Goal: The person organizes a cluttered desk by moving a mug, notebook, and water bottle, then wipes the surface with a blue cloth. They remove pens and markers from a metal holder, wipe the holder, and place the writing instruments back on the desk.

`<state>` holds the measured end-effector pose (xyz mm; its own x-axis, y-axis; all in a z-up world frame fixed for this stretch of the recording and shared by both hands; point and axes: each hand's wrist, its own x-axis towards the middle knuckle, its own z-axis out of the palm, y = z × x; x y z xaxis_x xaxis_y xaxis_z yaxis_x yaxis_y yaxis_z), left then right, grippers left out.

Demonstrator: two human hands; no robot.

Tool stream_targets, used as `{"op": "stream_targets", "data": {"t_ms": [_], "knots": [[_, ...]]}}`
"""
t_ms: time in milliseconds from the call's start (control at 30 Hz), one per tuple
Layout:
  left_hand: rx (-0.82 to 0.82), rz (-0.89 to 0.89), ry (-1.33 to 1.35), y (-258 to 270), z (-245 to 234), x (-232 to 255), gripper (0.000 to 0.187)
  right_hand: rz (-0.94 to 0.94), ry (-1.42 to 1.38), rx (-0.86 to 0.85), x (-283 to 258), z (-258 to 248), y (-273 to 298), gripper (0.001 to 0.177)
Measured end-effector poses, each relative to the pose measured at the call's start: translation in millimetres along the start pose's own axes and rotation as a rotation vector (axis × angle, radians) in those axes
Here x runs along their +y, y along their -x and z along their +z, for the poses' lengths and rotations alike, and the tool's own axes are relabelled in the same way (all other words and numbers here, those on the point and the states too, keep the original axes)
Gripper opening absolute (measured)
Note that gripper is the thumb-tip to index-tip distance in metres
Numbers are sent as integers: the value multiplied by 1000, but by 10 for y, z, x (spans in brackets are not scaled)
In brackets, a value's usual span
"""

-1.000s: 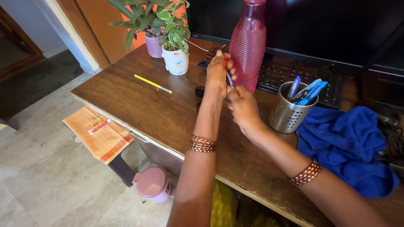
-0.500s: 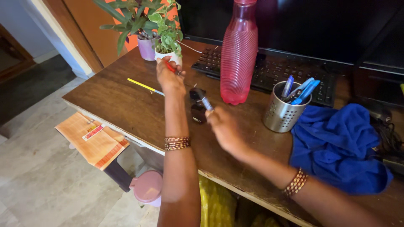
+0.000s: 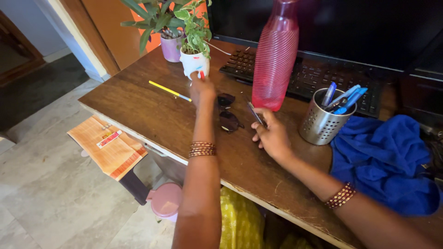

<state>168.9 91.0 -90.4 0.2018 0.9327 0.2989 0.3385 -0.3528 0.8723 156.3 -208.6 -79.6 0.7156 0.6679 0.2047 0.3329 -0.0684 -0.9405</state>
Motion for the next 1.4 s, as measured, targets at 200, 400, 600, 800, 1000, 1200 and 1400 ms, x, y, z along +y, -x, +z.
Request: {"op": "stream_targets", "data": {"t_ms": [200,400,600,800,1000,1200,1400], "knots": [[-142,60,-361,39,-339,-184,32,-89,56,16,26,17,32,41],[-165,82,-430,65,-232,-209,41,-402,198,61,77,44,-39,50],[-233,76,-422,110,-350,-81,45,-618,377,57,104,310,-485,55],[-277,97,-555,347,-431,226,42,-729,461,87,175,637,-1351,53],[-288,120,-588,394,-510,356,38,-595,560,58,324,766,-1703,44],[-265,138,-573,358,-461,302,37,-786,659,11,130,591,-886,46],[-114,291,-507,401,-453,348,43,-642,581,-202,-507,19,327,43]]}}
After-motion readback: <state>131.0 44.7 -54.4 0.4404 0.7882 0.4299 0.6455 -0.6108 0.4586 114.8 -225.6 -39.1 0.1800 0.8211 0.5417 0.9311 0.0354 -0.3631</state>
